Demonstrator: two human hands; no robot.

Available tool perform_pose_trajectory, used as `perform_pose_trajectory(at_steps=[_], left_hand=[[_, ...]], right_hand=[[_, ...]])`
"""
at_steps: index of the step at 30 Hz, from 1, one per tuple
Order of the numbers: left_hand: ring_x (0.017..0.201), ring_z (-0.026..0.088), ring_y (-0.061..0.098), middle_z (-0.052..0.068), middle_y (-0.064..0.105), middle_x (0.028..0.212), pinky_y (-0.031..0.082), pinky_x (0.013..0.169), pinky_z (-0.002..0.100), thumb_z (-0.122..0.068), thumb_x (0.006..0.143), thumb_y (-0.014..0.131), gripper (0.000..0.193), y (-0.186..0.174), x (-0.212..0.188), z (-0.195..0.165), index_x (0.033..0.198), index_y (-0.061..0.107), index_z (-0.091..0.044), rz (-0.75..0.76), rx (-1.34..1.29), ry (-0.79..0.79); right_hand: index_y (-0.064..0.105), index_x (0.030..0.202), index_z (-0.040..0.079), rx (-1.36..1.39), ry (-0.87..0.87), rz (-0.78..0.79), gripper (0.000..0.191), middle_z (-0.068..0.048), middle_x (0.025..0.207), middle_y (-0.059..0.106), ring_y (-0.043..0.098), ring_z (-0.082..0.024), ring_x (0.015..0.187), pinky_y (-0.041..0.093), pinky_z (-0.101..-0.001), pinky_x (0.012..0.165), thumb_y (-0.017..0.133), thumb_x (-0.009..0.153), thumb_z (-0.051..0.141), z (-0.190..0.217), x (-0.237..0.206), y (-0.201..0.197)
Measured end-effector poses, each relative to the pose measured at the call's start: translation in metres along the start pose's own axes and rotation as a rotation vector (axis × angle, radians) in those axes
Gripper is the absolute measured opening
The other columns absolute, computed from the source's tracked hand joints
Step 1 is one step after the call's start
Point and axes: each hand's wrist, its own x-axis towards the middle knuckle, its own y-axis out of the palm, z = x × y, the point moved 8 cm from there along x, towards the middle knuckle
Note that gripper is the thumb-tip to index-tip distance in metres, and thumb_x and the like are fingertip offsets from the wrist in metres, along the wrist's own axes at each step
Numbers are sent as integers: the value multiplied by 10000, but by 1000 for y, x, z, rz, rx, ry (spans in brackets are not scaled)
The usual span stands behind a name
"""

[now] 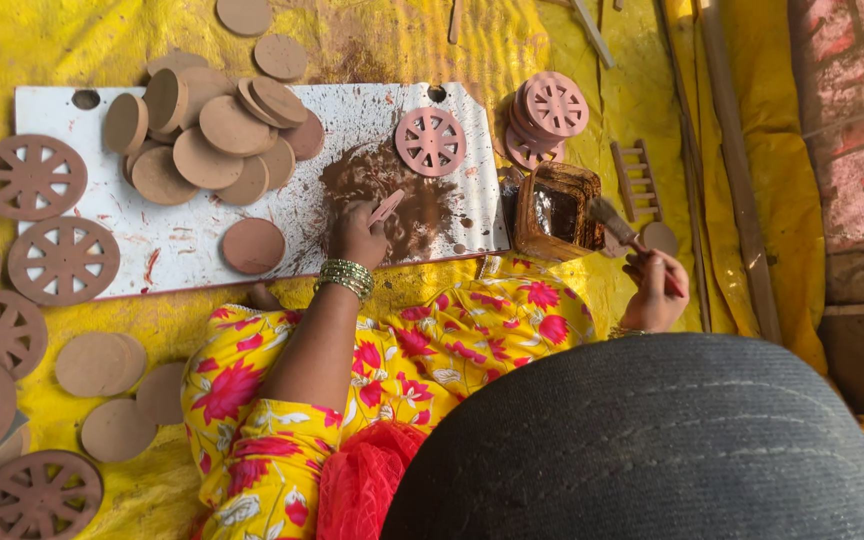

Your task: The person sits on the ground with a board on their lap and uses a brush to apply brown paste to wooden wheel-shaped cutouts one at a time, coating each piece and setting finished ones in a stack beside the board. Plain round wooden discs and other cutouts wait in piles around the work area.

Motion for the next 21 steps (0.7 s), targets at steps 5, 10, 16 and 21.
perform_pose_trajectory(at_steps=[5,10,16,21], left_hand=[[951,360,675,163,700,1038,540,843,458,-202,832,765,201,-7,1,-13,963,737,-52,47,15,-26],[852,356,680,155,703,948,541,745,485,-365,815,840,358,-25,-3,-20,898,697,-47,149,141,-192],[870,357,701,150,727,938,551,748,483,-303,857,774,312,-19,-11,-11,1083,676,-112,128,54,-293],[855,342,720,122,749,947,559,767,455,-277,845,789,223,-17,0,-10,1026,777,-147,72,44,-111]], right_hand=[[700,929,89,818,276,16,351,-4,748,672,652,-148,647,557,-328,640,605,1053,404,5,32,80],[704,899,160,1154,406,223,383,42,698,641,599,-133,619,543,-340,651,578,975,514,-9,19,194],[619,919,126,1026,831,277,246,22,731,622,583,-145,641,477,-332,613,586,1033,341,-90,-40,271],[618,942,65,671,726,505,225,-76,700,617,578,-193,579,465,-336,562,600,996,283,-98,-47,295]])
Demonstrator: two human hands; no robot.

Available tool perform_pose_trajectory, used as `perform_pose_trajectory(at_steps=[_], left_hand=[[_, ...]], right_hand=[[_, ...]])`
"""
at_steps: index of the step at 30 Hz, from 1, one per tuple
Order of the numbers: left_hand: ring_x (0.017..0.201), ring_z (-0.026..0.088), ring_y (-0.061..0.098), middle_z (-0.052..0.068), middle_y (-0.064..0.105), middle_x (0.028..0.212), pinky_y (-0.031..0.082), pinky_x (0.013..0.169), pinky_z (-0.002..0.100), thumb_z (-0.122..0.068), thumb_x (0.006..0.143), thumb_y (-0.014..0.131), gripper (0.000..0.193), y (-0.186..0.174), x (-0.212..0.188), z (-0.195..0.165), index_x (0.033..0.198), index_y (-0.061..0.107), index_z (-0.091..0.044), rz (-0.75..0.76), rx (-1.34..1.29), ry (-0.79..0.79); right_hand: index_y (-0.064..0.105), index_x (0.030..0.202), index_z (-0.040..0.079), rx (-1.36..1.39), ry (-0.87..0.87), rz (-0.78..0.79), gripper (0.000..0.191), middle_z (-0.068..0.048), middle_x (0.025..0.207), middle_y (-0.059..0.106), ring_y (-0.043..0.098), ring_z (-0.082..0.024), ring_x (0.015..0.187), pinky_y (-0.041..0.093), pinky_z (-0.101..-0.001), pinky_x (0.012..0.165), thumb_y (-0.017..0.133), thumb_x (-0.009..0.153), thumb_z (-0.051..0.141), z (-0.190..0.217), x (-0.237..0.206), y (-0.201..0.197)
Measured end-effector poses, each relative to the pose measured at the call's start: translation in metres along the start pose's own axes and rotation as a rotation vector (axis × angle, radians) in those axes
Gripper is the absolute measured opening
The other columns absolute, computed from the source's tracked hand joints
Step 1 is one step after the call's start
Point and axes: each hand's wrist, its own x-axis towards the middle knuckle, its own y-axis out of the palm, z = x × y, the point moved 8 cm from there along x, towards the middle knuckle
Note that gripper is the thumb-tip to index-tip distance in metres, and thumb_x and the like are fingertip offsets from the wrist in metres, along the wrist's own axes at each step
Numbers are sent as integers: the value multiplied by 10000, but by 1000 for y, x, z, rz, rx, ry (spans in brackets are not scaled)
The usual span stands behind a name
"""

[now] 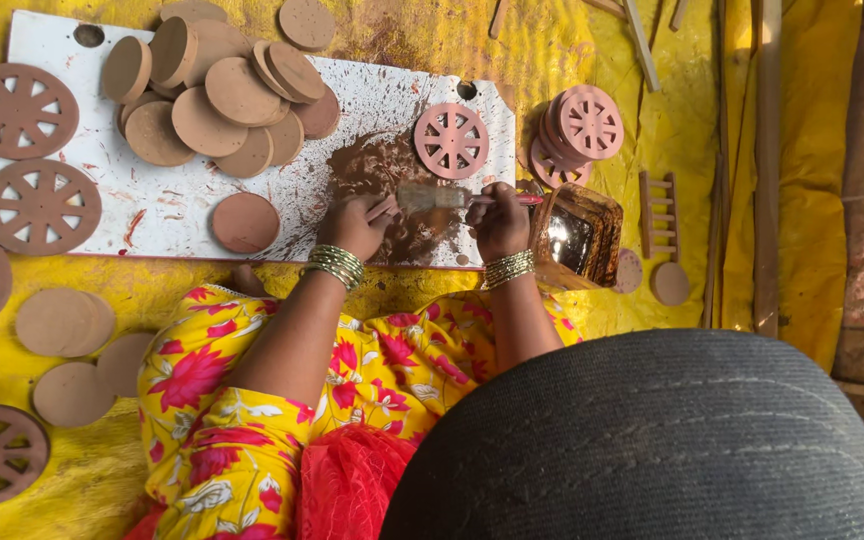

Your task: The person sits on the ground with a board on their lap and uses a brush to apply brown paste to wooden wheel-shaped cutouts one at a time, coating each piece and setting finished ones in a stack beside the board. Plain round wooden discs and other cutouts wait in piles around the work area.

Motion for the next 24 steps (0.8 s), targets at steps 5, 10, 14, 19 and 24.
perform_pose_trajectory(at_steps=[5,10,14,19,24], left_hand=[[876,277,748,103,758,963,576,763,404,-318,835,801,264,6,3,12,988,764,-105,67,-122,-132],[848,293,731,112,752,948,561,765,411,-309,785,836,270,4,7,11,927,767,-89,131,-26,-192],[826,324,702,150,728,926,547,732,432,-336,820,854,278,-11,5,-4,941,780,-97,75,34,-58],[828,262,736,114,750,966,556,745,405,-259,838,835,224,-5,2,4,1020,786,-138,78,-133,-127],[919,265,745,114,745,1042,585,791,374,-137,785,827,297,-4,6,2,1071,762,-93,-40,-185,11]], right_hand=[[623,928,16,-240,-87,7,203,-102,761,663,605,-200,583,476,-338,530,581,1000,201,0,0,9],[624,957,-5,-319,-151,123,207,-126,825,681,640,-197,662,530,-348,623,556,1048,168,-4,0,20],[636,947,-21,-509,-216,50,237,-131,796,679,665,-203,640,552,-349,608,547,1043,177,25,5,2],[616,964,-22,-317,-224,82,212,-135,840,680,669,-224,652,554,-348,606,584,1041,173,27,3,-4],[626,998,-15,-537,-246,185,230,-146,903,722,696,-204,733,584,-328,688,566,1071,194,17,2,9]])
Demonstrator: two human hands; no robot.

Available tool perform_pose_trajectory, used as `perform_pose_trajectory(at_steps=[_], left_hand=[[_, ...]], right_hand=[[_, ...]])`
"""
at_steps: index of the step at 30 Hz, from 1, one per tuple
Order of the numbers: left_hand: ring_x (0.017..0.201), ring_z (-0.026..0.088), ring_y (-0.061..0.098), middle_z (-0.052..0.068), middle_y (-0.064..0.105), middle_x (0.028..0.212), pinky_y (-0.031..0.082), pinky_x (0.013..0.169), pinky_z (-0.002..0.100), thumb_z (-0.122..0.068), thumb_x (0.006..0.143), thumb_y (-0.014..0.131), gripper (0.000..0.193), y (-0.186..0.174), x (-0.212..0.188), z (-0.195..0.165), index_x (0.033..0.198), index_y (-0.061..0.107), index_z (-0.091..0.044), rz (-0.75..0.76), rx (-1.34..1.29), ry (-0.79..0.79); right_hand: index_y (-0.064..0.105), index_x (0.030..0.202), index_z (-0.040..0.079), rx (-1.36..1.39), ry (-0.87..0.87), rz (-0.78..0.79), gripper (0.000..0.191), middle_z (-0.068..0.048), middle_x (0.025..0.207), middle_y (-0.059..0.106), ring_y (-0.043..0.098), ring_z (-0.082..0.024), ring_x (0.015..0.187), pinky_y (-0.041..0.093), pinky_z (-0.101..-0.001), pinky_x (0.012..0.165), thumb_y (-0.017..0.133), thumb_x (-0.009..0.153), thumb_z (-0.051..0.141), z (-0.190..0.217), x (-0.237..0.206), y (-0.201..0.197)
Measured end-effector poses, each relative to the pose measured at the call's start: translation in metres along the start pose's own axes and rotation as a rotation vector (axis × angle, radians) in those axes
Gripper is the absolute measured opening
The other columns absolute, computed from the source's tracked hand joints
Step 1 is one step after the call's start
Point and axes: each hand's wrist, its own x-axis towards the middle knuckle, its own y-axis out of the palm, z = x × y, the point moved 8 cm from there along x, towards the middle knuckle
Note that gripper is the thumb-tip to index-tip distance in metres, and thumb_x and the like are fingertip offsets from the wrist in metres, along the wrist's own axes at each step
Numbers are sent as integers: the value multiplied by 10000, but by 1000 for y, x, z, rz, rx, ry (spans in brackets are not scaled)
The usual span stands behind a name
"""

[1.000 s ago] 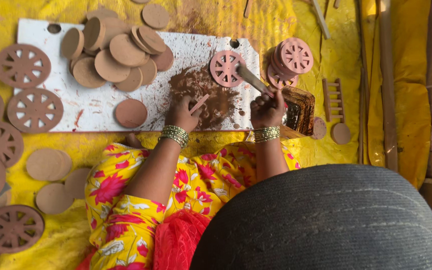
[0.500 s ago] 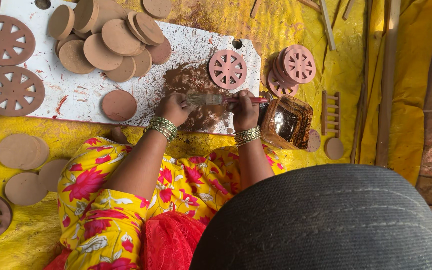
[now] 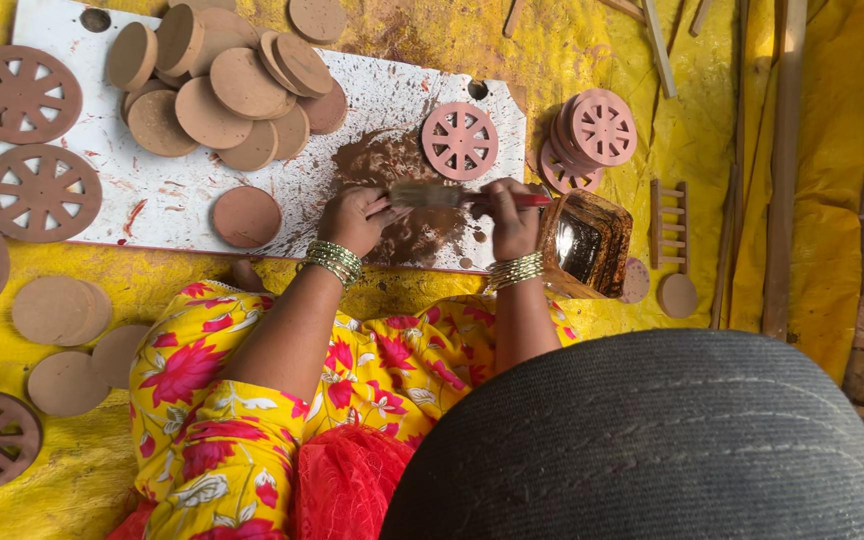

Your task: The person sits on the ground with a board on their lap and uses a brush to apply brown paste to wooden wheel-shaped cutouts one at a time, coating each piece and setting finished ones in a stack beside the board. Plain round wooden discs and other cutouts wait in piles around the work area.

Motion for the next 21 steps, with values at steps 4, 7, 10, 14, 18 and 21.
perform_pose_trajectory(at_steps=[4,7,10,14,18,21], left_hand=[[914,292,740,128,744,1029,579,800,394,-95,800,792,277,-5,1,3,1073,750,-82,-15,35,-35],[919,316,721,137,734,1010,568,797,419,-159,857,805,225,2,0,10,1049,728,-69,70,186,-188],[884,322,714,138,730,1007,566,765,421,-101,835,764,246,-2,2,-3,1080,746,-113,-33,174,-55],[789,238,749,54,763,926,584,706,381,-74,863,659,291,2,-2,10,1124,742,-172,-72,-124,-194],[717,222,714,78,728,868,570,648,385,-110,916,685,131,11,-2,7,1032,747,-113,-89,11,-122],[690,174,733,59,746,849,589,636,355,-137,988,620,105,32,-1,16,962,703,-80,69,-68,-195]], right_hand=[[639,998,-14,-59,-54,-119,207,-140,873,719,704,-204,726,579,-334,683,572,1068,168,18,0,-17],[626,1014,-6,-28,-102,-93,154,-124,884,707,706,-198,770,598,-341,728,611,1062,139,24,-13,-5],[618,1026,-26,-118,-68,71,156,-123,943,706,704,-195,809,595,-339,760,651,1042,125,24,-28,27],[640,1024,-44,-261,-20,18,205,-121,939,735,737,-186,825,602,-323,757,656,1023,160,37,-32,44],[714,1042,-9,-383,-72,6,211,-81,910,773,756,-150,803,608,-292,739,666,1018,195,72,-39,56],[748,990,24,-686,-190,79,174,-85,818,765,753,-160,728,589,-291,663,718,976,195,97,-49,80]])
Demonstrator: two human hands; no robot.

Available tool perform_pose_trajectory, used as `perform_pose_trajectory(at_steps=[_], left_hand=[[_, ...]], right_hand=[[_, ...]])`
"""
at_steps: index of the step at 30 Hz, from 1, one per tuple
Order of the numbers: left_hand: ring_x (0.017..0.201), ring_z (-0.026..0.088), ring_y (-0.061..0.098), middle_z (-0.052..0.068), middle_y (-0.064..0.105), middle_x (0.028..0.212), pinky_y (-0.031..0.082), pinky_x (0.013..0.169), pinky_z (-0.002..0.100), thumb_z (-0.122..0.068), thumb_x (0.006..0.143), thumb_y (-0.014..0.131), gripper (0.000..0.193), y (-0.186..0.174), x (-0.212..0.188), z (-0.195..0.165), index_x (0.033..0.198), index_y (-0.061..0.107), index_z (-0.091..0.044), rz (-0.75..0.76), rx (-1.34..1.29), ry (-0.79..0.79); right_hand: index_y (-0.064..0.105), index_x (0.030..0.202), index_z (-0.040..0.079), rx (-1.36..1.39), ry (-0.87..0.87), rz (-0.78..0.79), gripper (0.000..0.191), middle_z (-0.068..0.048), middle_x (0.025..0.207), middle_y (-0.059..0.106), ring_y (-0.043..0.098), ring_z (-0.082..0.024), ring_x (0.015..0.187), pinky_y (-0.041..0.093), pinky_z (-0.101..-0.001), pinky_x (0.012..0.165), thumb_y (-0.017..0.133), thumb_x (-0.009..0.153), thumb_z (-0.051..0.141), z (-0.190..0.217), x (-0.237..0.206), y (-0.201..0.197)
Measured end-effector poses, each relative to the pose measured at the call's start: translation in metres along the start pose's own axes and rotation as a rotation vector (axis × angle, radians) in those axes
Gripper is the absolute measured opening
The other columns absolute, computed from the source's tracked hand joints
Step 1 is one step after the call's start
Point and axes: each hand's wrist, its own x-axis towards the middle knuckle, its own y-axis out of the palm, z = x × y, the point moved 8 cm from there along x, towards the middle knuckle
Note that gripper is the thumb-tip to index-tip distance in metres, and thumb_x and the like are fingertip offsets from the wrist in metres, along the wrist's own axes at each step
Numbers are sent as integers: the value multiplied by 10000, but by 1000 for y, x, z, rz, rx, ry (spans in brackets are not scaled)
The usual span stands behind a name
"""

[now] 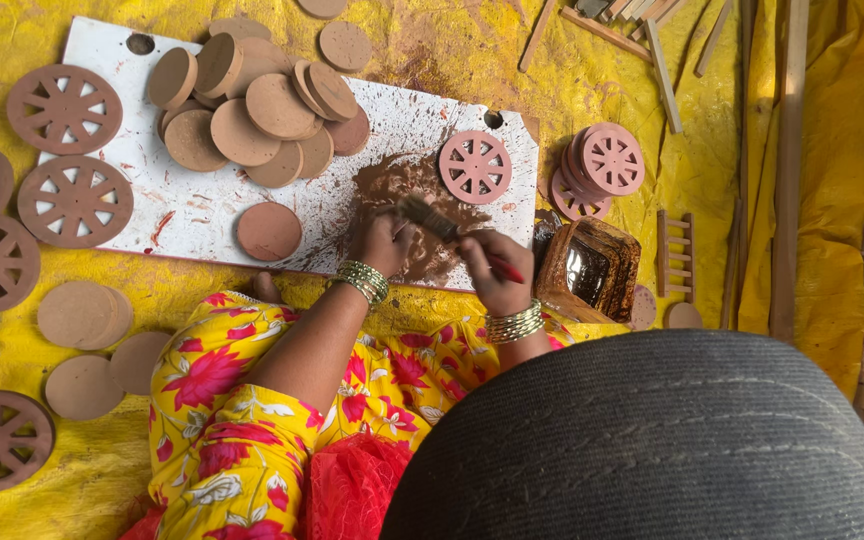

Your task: The person sits on the ground with a board on their lap and uses a brush to apply brown paste to wooden wheel-shaped cutouts one at a time, coating each piece and setting finished ones in a stack beside the board. Plain round wooden discs and other cutouts wait in piles around the work area.

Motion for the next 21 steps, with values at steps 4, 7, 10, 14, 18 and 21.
perform_pose_trajectory(at_steps=[4,7,10,14,18,21], left_hand=[[720,192,748,87,726,927,601,654,370,-152,973,609,135,9,0,9,905,665,-49,61,-25,-44],[836,322,685,142,719,902,550,736,444,-137,888,704,97,-8,-6,-25,948,723,-64,-210,274,376],[863,288,716,123,720,982,566,781,431,-193,923,635,153,3,1,8,951,708,-62,-18,124,-24],[885,337,703,156,716,1012,557,779,455,-153,879,636,195,-5,0,-3,1034,726,-76,-130,97,142],[926,336,714,162,726,1017,562,838,441,-139,936,636,132,-4,3,2,1002,732,-77,-98,83,116],[917,337,711,168,723,1025,561,814,439,-117,866,671,158,-5,2,4,1002,722,-55,-90,99,80]], right_hand=[[744,918,42,-260,-111,-55,158,-116,750,722,722,-234,652,549,-325,599,782,916,196,37,-5,-3],[746,946,64,-265,-232,-63,138,-107,792,731,731,-254,702,560,-336,642,774,941,199,58,-6,-5],[764,1023,58,-257,-198,48,161,-122,836,729,728,-265,721,563,-348,641,756,929,188,59,-3,0],[770,1050,68,-267,-194,-16,150,-121,895,742,739,-258,758,579,-345,673,711,948,162,57,-3,-7],[760,985,67,-295,-243,34,123,-118,849,744,727,-250,703,565,-347,607,743,924,173,55,-6,-1],[762,984,53,-315,-259,57,125,-136,839,735,713,-266,708,556,-364,605,730,919,155,49,-5,4]])
